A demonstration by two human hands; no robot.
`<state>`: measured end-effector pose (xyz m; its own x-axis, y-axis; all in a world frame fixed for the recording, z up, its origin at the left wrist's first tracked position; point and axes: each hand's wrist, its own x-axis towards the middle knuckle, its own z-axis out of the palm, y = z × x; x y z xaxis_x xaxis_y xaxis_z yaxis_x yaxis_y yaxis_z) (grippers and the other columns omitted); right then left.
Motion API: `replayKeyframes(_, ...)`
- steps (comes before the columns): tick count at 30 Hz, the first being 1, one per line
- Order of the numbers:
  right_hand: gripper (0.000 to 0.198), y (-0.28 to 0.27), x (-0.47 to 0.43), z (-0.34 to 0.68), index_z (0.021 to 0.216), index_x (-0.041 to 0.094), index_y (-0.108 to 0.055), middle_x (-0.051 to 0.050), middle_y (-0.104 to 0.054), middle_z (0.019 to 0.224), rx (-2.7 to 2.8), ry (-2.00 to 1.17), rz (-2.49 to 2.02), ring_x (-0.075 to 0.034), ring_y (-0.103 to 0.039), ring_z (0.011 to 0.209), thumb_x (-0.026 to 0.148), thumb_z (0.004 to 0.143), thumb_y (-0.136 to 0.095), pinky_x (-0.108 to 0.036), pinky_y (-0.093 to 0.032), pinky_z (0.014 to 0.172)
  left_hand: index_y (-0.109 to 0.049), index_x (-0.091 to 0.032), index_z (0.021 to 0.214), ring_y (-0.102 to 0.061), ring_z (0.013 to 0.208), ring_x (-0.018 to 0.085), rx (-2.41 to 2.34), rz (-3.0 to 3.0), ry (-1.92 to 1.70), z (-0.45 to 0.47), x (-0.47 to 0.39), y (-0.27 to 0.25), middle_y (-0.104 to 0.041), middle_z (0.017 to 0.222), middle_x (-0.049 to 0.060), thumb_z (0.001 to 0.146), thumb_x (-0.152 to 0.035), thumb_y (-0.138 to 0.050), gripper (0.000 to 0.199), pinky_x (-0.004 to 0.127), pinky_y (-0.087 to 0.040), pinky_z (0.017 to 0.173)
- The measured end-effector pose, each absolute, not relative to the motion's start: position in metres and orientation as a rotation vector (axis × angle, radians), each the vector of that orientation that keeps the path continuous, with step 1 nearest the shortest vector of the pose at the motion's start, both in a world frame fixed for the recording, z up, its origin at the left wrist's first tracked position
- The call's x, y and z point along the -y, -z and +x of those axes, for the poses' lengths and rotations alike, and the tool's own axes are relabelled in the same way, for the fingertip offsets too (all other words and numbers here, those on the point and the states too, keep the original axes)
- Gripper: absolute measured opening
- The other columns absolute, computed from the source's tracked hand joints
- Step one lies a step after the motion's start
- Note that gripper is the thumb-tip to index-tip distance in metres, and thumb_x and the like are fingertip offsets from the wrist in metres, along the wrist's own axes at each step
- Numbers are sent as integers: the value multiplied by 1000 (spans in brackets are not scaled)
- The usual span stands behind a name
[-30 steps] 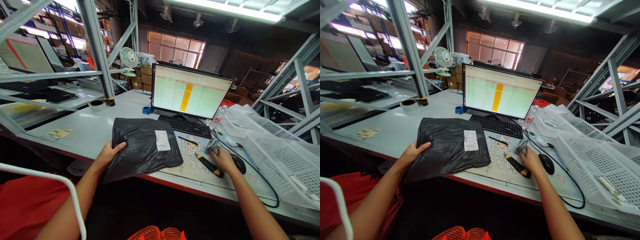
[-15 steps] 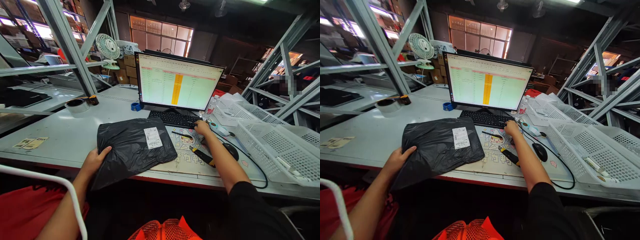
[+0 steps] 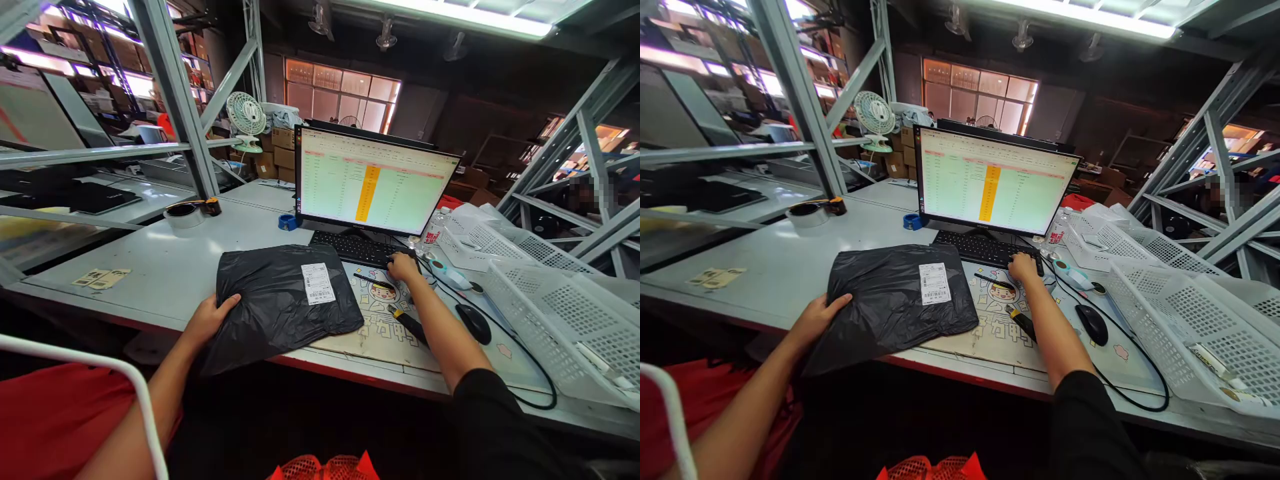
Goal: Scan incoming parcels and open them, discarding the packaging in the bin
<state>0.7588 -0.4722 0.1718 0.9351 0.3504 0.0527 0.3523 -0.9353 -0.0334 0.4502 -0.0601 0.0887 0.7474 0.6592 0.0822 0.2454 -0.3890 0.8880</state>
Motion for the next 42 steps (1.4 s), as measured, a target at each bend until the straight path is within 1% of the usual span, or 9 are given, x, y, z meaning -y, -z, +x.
replayKeyframes(4, 50, -169, 503, 691, 148, 17, -62, -14, -75, 129, 661, 14, -2978, -30, -71, 117, 38, 106, -47, -38, -54, 100, -79, -15, 107, -70, 124, 41, -663, 1809, -573, 449, 71, -96, -81, 111, 14, 72, -61, -71, 59, 49, -58, 108)
replayKeyframes(8, 58, -122, 570, 618, 150, 18, -61, -18, -69, 139, 694, 90, -2998, -39, -68, 121, 49, 101, -53, -49, -57, 98, -77, -13, 105, -75, 110, 41, -724, 1625, -500, 447, 69, -113, -82, 98, 14, 70, -55, -75, 55, 50, -65, 96)
replayKeyframes(14, 53, -76, 615, 594, 142, 14, -64, -19, -70, 125, 674, 311, -2781, -35, -69, 113, 41, 101, -42, -52, -56, 103, -70, -13, 130, -68, 126, 33, -388, 1786, -934, 408, 71, -172, -76, 132, 7, 88, -49, -74, 55, 51, -53, 117)
replayKeyframes(19, 59, -123, 621, 609, 141, 13, -65, -10, -74, 88, 476, 357, -2418, -25, -70, 72, 52, 101, -46, -40, -60, 71, -79, -26, 121, -47, 152, 31, 396, 2326, -622, 386, 112, -177, -60, 154, 5, 92, -13, -56, 40, 52, -35, 130)
replayKeyframes(22, 57, -178, 595, 611, 143, 16, -65, -3, -71, 74, 571, 240, -2284, -18, -62, 54, 54, 102, -52, -31, -53, 56, -82, -27, 107, -55, 138, 26, 418, 2439, -733, 393, 134, -134, -64, 138, 7, 81, -1, -52, 47, 49, -42, 124)
replayKeyframes(30, 37, -229, 360, 592, 132, 20, -76, -6, -77, 129, 1580, -258, -2270, -22, -72, 112, 25, 103, -56, -29, -52, 99, -72, -21, 93, -65, 111, 21, 389, 2342, -989, 398, 147, -58, -73, 103, 3, 58, 9, -42, 56, 40, -53, 98)
replayKeyframes(33, 34, -219, 309, 589, 127, 20, -80, -7, -80, 123, 1675, -445, -2384, -22, -74, 102, 24, 101, -59, -26, -53, 88, -73, -21, 90, -66, 104, 21, 344, 2370, -984, 394, 149, -59, -73, 100, 4, 57, 10, -42, 54, 38, -54, 93)
replayKeyframes(37, 31, -217, 361, 605, 121, 25, -83, -3, -83, 100, 1641, -537, -2488, -21, -73, 78, 31, 98, -63, -27, -53, 72, -73, -20, 88, -67, 100, 20, 316, 2408, -932, 390, 145, -60, -73, 98, 4, 58, 10, -41, 53, 35, -55, 89)
replayKeyframes(42, 36, -203, 527, 638, 120, 27, -84, -6, -82, 113, 1299, -395, -2740, -27, -77, 100, 33, 97, -57, -33, -58, 89, -79, -23, 98, -68, 115, 22, 373, 2573, -514, 388, 114, -85, -77, 115, 6, 72, 3, -45, 50, 40, -54, 105)
